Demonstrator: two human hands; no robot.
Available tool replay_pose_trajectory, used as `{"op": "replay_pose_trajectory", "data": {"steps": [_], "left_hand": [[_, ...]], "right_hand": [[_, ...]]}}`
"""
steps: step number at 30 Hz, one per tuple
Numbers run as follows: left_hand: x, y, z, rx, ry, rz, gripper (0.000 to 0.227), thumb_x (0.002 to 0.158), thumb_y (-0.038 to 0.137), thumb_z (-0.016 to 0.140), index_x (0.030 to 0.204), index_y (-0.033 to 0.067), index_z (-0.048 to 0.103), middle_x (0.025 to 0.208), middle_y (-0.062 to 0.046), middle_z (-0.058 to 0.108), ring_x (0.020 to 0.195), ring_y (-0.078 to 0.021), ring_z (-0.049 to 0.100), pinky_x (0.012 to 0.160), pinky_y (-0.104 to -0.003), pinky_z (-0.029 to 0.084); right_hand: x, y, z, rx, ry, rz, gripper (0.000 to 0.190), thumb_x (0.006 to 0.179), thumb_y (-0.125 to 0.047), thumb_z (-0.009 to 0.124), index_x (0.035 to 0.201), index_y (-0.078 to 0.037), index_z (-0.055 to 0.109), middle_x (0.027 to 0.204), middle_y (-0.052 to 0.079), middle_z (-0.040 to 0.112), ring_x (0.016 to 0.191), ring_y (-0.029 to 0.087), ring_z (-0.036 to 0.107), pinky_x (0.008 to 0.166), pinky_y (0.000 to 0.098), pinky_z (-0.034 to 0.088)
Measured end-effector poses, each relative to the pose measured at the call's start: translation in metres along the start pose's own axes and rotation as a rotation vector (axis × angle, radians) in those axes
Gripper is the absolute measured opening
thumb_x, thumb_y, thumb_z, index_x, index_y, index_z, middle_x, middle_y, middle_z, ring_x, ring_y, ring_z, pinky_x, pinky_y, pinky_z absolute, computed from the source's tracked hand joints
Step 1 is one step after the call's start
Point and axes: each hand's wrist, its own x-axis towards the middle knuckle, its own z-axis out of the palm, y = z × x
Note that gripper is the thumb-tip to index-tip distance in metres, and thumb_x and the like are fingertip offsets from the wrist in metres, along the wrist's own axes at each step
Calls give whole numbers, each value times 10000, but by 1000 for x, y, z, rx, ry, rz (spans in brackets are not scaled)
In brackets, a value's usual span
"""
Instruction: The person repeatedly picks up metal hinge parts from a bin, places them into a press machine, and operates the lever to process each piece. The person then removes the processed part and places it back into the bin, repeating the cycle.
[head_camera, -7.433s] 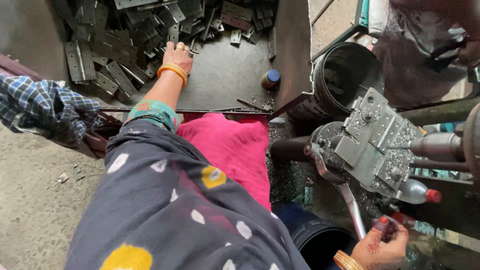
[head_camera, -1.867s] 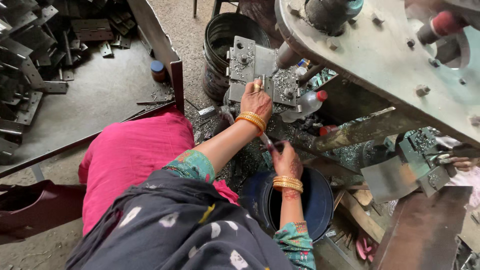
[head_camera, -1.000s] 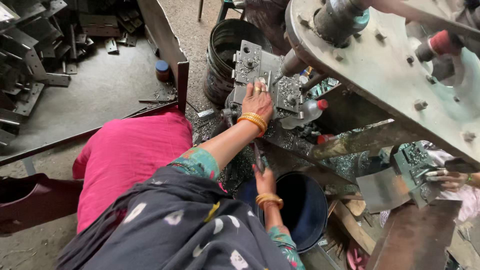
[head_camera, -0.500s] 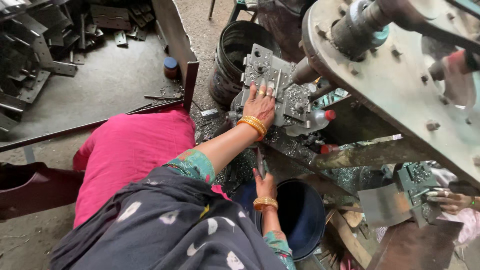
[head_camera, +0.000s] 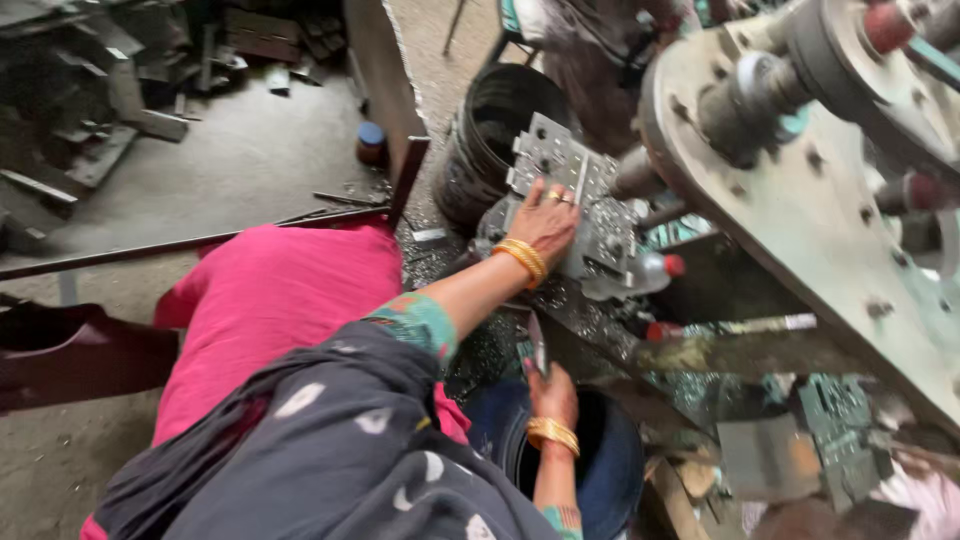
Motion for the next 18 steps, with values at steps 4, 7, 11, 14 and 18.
{"op": "replay_pose_trajectory", "data": {"steps": [4, 7, 11, 14, 18], "left_hand": [[17, -11, -37, 73, 526, -204, 344, 905, 199, 460, 1163, 33, 616, 1299, -116, 648, 1313, -277, 509, 1175, -550, 237], [-9, -15, -59, -8, 325, -203, 310, 913, 240, 546, 1163, 78, 629, 1306, -112, 643, 1327, -286, 510, 1126, -520, 304], [-111, -85, -85, -314, 202, -124, 272, 831, 262, 654, 1069, 142, 705, 1092, -74, 723, 1150, -274, 615, 980, -469, 424], [-162, -180, -109, -166, 253, -373, 136, 845, 234, 631, 878, 172, 748, 855, -71, 733, 868, -285, 692, 766, -481, 470], [-174, -323, -101, 252, -306, -762, 202, 877, 326, 640, 893, 160, 752, 950, -101, 725, 965, -291, 666, 862, -502, 430]], "right_hand": [[-12, -34, -72, -131, 295, 15, 374, 956, -451, 619, 1209, -188, 706, 995, 142, 768, 932, 405, 718, 771, 519, 528], [-19, -62, -88, -73, 435, -187, 292, 1003, -395, 637, 1161, -164, 720, 1009, 123, 762, 911, 380, 719, 753, 474, 534], [-20, -67, -83, 122, 461, -93, 312, 1028, -389, 652, 1128, -107, 737, 947, 141, 761, 853, 281, 743, 778, 432, 563], [5, -57, -78, 307, 510, -194, 340, 1051, -380, 660, 1140, -58, 724, 932, 167, 750, 842, 261, 739, 795, 422, 575], [25, -47, -76, 270, 521, -139, 339, 1052, -380, 660, 1136, -58, 724, 929, 166, 748, 840, 263, 738, 792, 423, 573]]}}
